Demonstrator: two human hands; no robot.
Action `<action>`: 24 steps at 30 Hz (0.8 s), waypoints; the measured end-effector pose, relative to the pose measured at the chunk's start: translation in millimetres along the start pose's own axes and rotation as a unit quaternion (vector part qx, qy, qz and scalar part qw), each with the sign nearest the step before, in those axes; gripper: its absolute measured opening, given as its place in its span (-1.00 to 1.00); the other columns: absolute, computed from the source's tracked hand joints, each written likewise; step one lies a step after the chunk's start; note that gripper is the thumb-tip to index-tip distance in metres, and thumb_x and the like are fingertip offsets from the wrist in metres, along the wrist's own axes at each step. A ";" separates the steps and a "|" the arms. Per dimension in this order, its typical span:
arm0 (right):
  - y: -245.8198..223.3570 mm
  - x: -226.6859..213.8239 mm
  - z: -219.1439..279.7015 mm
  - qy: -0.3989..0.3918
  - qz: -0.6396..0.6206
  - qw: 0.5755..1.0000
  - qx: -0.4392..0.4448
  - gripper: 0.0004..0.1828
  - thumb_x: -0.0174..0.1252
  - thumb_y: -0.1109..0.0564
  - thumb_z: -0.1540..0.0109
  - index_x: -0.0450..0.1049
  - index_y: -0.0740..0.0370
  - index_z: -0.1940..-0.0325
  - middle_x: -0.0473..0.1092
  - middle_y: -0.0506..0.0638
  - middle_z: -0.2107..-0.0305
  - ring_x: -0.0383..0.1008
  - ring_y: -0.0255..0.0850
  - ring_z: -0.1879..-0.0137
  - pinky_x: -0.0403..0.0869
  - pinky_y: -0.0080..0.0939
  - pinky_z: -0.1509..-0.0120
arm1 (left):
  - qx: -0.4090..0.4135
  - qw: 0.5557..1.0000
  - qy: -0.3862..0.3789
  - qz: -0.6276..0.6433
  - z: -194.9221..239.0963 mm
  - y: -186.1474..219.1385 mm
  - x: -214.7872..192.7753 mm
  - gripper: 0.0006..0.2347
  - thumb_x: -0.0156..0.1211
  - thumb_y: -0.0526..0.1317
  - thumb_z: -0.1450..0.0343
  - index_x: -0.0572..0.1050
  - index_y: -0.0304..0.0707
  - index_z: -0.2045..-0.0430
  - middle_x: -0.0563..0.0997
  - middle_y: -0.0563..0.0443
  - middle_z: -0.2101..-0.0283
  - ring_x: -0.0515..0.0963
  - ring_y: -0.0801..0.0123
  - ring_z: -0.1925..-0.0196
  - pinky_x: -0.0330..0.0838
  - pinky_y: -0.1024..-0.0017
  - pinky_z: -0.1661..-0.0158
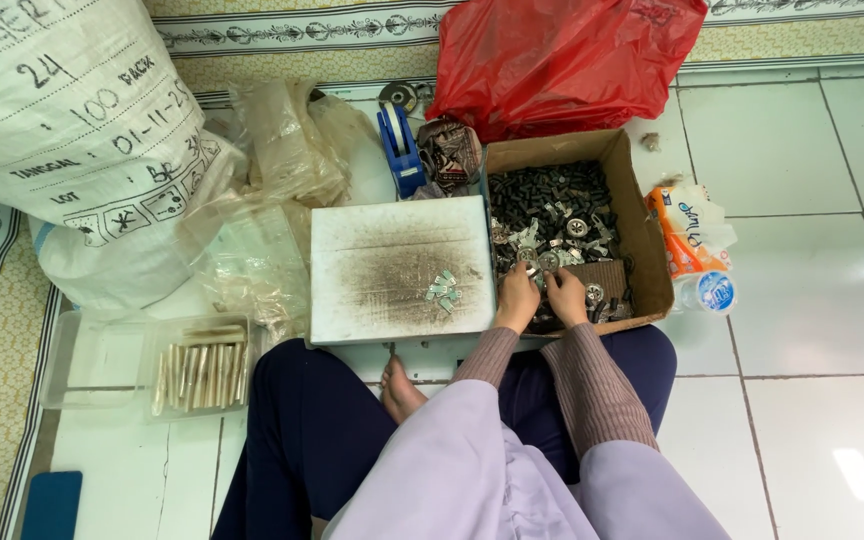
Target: The person sits on the floor and picks small metal parts from a cardboard box, placing them into a clear plastic bag. They then fold the bag and insert a wooden stick to secure it.
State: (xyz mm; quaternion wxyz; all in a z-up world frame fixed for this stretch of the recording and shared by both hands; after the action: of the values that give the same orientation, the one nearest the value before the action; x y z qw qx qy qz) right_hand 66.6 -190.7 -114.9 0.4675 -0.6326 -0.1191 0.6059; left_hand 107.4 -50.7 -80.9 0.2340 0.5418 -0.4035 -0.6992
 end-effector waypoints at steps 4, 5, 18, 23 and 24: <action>-6.7 -4.6 4.1 0.013 -0.064 0.998 -0.009 -0.62 0.14 -0.06 -0.37 0.56 0.34 0.24 0.52 0.26 0.41 0.57 0.18 0.12 0.49 0.15 0.09 | 0.005 0.999 0.012 0.036 0.6 7.7 -10.9 -0.80 -0.03 -0.38 -0.49 0.48 -0.54 0.08 0.56 -0.39 0.14 0.66 -0.16 0.13 0.62 0.20 0.20; -8.3 -7.6 5.1 0.026 -0.115 0.993 -0.006 -0.66 0.17 -0.04 -0.36 0.56 0.31 0.26 0.50 0.19 0.44 0.50 0.02 0.17 0.47 0.07 0.12 | 0.010 0.998 0.016 0.059 0.9 11.9 -16.1 -0.79 -0.04 -0.35 -0.52 0.48 -0.54 0.07 0.56 -0.38 0.12 0.65 -0.17 0.08 0.62 0.22 0.17; -28.0 -21.4 19.3 0.039 -0.299 0.953 0.019 -0.91 0.23 0.15 -0.23 0.56 0.21 0.25 0.43 -0.03 0.51 0.41 -0.31 0.30 0.47 -0.31 0.18 | -0.011 0.981 0.049 0.187 18.5 41.8 -51.0 -0.70 0.05 -0.35 -0.50 0.36 -0.46 -0.12 0.59 -0.43 0.15 0.64 -0.20 0.06 0.60 0.08 0.13; -47.4 -29.8 32.3 0.028 -0.323 0.946 0.024 -0.80 0.34 0.07 -0.27 0.59 0.24 0.13 0.50 -0.02 0.41 0.47 -0.33 0.26 0.50 -0.36 0.19 | -0.006 0.980 0.056 0.189 17.8 40.0 -50.9 -0.70 0.08 -0.35 -0.47 0.40 -0.41 -0.10 0.61 -0.42 0.17 0.66 -0.18 0.08 0.61 0.10 0.14; -48.9 -31.2 32.5 0.033 -0.327 0.944 0.024 -0.79 0.36 0.07 -0.25 0.61 0.23 0.12 0.52 0.00 0.41 0.47 -0.33 0.29 0.51 -0.35 0.23 | -0.014 0.979 0.044 0.197 15.5 37.9 -47.9 -0.72 0.07 -0.34 -0.49 0.42 -0.40 -0.09 0.61 -0.38 0.15 0.66 -0.13 0.06 0.61 0.15 0.13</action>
State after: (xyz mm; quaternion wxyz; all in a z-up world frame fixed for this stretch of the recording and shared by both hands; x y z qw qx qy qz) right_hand 51.0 -172.4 -52.9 0.6583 -0.5676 -0.2890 0.4013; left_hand 103.1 -30.6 -21.4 0.3922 0.4788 -0.4813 -0.6206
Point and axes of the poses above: each hand's wrist, its own z-axis away from the middle knuckle, its own x-axis out of the palm, y = z × x, the point moved 9 cm from there along -z, towards the middle knuckle
